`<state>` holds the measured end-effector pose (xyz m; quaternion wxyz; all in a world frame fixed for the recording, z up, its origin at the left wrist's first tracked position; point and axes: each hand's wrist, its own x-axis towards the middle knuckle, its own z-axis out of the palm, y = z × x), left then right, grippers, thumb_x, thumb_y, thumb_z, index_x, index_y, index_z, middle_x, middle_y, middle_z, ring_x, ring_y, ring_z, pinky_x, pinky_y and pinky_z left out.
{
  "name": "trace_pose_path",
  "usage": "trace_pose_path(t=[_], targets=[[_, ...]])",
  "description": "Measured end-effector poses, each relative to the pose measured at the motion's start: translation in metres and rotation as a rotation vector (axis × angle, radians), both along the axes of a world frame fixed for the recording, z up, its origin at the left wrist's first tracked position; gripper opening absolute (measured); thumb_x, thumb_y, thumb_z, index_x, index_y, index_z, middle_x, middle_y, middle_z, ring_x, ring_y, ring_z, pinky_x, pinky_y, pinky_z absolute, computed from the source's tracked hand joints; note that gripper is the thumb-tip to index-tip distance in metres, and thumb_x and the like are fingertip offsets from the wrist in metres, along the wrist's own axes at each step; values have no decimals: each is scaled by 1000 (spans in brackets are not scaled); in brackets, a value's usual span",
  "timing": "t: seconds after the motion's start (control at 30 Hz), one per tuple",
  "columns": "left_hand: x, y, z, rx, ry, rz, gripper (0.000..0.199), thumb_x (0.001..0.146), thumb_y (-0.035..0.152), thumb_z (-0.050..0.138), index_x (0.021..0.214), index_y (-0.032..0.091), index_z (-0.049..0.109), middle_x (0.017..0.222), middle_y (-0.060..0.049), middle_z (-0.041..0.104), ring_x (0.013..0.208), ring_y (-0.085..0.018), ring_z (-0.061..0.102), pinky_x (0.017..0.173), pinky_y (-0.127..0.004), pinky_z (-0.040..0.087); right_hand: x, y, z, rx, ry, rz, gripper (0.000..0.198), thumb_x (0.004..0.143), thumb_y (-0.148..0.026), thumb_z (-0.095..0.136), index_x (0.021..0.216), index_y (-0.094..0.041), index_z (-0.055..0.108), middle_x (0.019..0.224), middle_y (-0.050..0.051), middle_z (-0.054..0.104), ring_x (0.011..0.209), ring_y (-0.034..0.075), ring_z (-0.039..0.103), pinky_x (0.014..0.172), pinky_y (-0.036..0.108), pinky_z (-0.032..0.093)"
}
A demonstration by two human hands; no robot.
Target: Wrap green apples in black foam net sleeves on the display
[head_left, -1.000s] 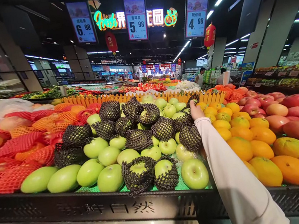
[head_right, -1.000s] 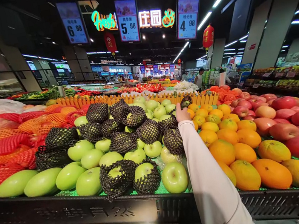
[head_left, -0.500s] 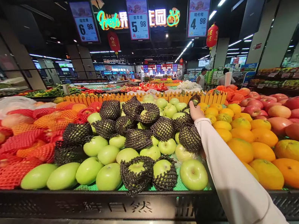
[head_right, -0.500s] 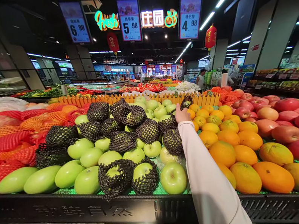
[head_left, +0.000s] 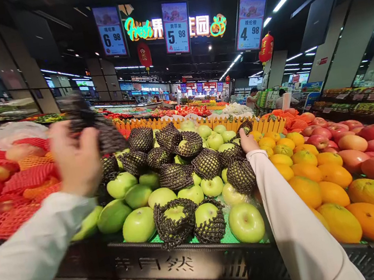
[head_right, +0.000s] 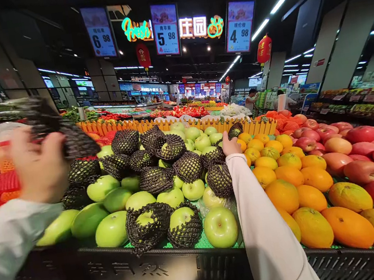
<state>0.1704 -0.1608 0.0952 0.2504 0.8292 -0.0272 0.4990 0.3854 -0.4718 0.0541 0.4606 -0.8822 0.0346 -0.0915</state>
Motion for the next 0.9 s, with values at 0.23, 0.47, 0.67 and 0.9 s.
trace_pose_path(t=[0.23,0.47,0.67,0.9], targets=[[104,-74,-39,22,117,-138,32,95,38,45,119,17,53,63,3,51,55,-14,51,61,-27,34,-24,0,19,-76,-227,-149,74,97,-60,34,141,-3,52,144,28,51,136,41,48,113,56,36],[91,-47,-49,-44,53,-324,34,94,45,50,113,17,57,61,5,46,53,-11,44,56,-23,31,-85,27,15,-235,-1389,214,24,99,-31,50,110,-17,66,107,11,72,104,25,66,95,40,51],[92,-52,-50,152,78,-558,30,91,37,63,114,18,61,76,3,55,61,-9,49,63,-21,38,-88,63,-20,-211,-1279,472,66,98,-30,56,157,-15,29,158,19,40,147,26,40,120,46,37],[98,-47,-50,206,33,-501,26,86,13,62,111,17,66,89,-1,60,72,-11,53,71,-23,43,-82,59,-17,-159,-1498,263,12,87,-25,72,92,-18,64,113,13,64,109,26,62,94,44,53]])
